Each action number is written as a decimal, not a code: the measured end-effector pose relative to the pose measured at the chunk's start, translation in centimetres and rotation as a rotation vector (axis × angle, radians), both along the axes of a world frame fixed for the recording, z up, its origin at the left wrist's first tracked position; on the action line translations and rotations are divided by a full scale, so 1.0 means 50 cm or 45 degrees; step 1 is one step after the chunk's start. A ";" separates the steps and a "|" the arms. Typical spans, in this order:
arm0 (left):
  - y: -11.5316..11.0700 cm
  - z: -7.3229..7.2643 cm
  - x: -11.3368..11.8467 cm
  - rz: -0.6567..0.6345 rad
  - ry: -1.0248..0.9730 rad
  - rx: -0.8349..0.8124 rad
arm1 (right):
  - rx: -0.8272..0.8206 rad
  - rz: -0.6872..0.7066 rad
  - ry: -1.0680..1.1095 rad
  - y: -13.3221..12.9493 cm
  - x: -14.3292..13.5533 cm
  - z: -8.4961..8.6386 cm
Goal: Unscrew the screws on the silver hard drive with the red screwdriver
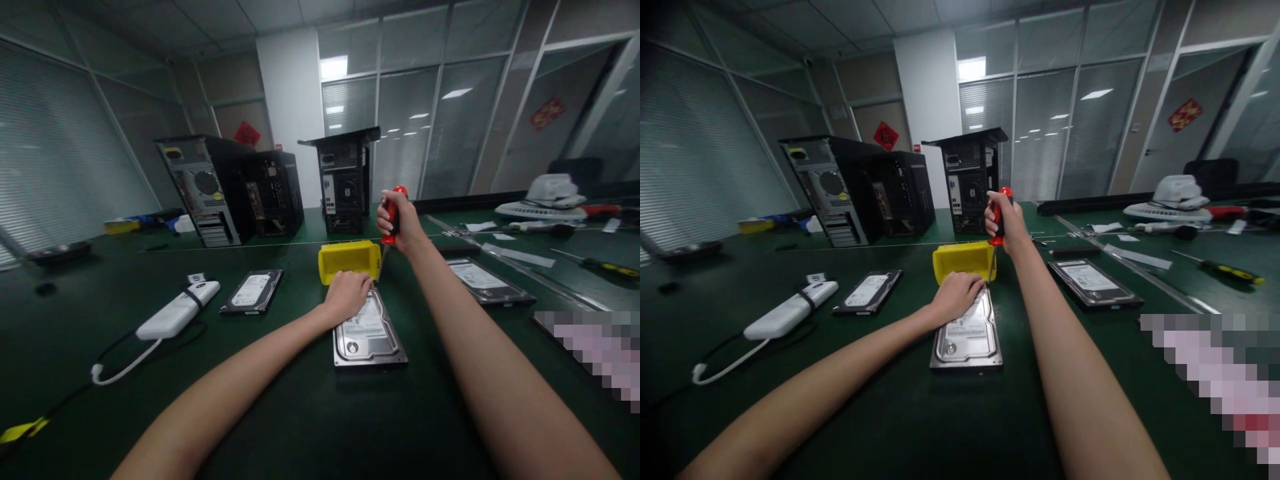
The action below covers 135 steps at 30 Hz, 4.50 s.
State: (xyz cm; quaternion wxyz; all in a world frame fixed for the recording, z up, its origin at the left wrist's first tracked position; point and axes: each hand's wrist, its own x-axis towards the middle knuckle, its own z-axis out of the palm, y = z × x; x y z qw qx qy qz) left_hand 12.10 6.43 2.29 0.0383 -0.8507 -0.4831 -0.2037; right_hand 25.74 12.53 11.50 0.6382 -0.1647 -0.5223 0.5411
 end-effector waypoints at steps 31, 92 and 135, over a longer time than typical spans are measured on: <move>0.012 -0.011 -0.005 -0.050 -0.102 -0.039 | 0.022 -0.083 -0.099 0.007 -0.005 0.001; 0.007 -0.006 -0.003 -0.026 -0.054 -0.018 | 0.087 -0.054 -0.177 -0.019 -0.025 0.004; 0.008 -0.008 -0.003 -0.177 -0.253 -0.197 | 0.113 -0.048 -0.221 -0.012 -0.016 0.010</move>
